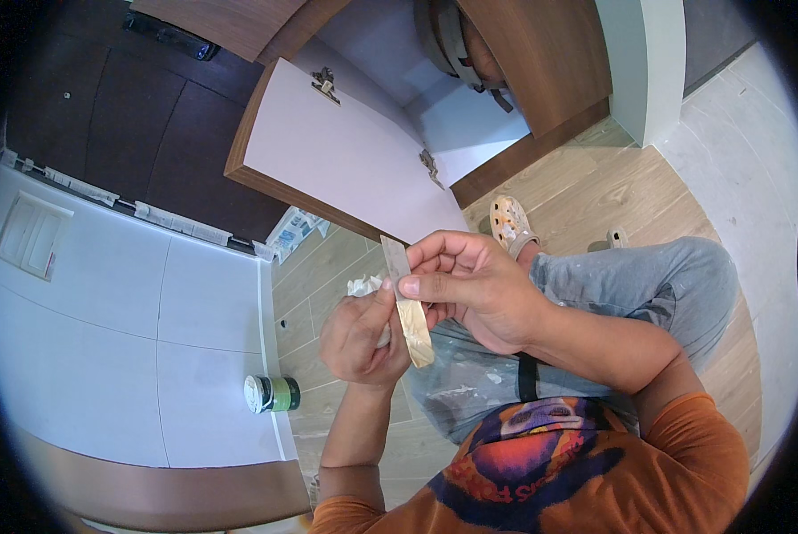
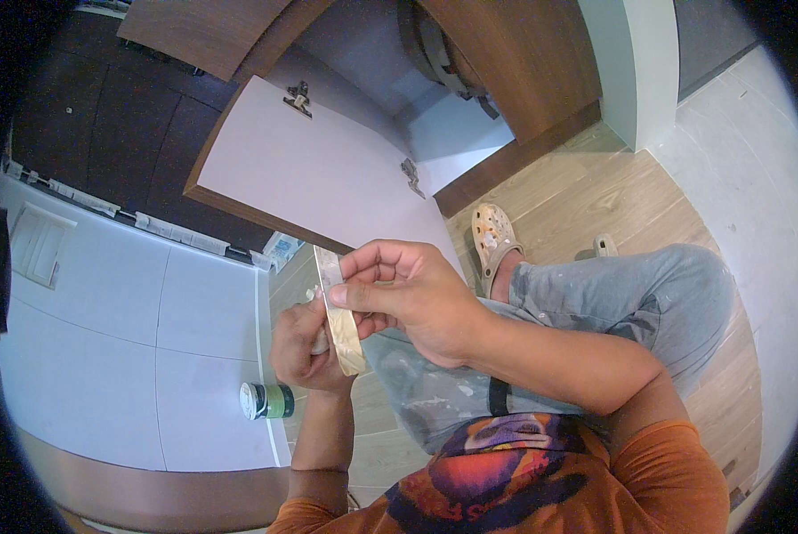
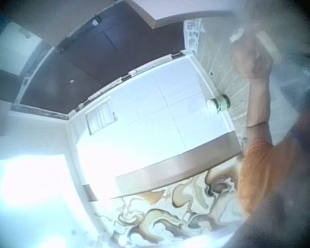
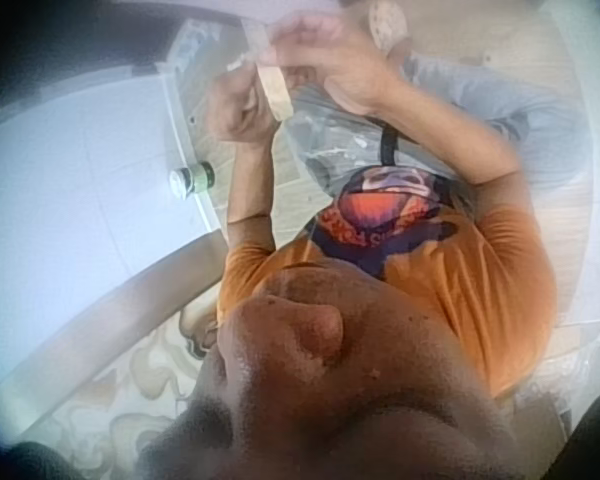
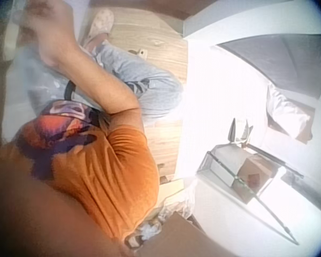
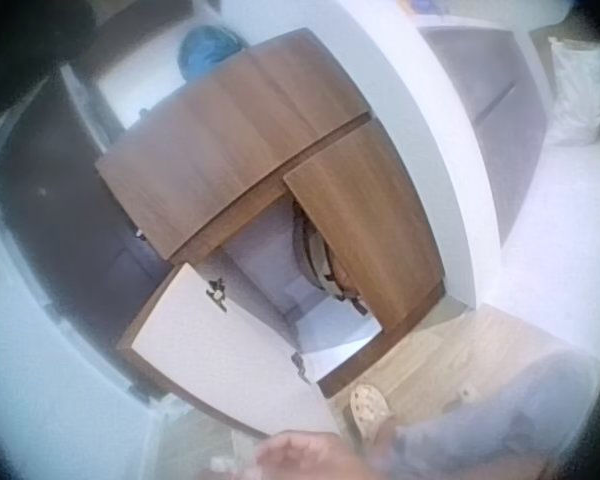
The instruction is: The person sits on the floor and wipes the edges and interior of a cabinet door using a cloth and a scraper. They open the cabinet, clean the door and inside surfaces, and scrape residue from the tool.
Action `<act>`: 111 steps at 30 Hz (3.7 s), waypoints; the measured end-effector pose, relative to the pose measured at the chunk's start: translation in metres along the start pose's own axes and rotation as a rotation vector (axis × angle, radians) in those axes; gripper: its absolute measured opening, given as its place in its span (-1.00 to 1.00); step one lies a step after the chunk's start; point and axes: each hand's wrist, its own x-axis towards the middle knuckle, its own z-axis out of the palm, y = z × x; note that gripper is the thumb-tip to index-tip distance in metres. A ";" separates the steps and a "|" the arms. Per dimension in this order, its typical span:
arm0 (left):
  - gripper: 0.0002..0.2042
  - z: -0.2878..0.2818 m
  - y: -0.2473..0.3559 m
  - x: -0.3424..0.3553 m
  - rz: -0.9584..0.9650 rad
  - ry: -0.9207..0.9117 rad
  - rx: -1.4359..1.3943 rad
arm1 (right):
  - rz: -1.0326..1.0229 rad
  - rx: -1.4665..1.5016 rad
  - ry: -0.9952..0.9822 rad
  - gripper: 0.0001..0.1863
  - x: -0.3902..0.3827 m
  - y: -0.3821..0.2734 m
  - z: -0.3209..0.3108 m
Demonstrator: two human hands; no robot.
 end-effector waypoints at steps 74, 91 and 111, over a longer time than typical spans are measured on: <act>-0.71 0.003 0.000 -0.011 -0.025 -0.018 0.071 | -0.010 -0.081 0.092 -0.73 0.000 0.002 0.004; -0.78 0.004 -0.002 -0.005 0.030 -0.031 0.119 | 0.019 0.051 0.071 -0.75 0.000 0.007 0.002; -0.83 0.001 0.005 0.018 -0.976 0.168 -1.504 | -0.149 -0.055 0.031 -0.77 0.005 -0.020 -0.006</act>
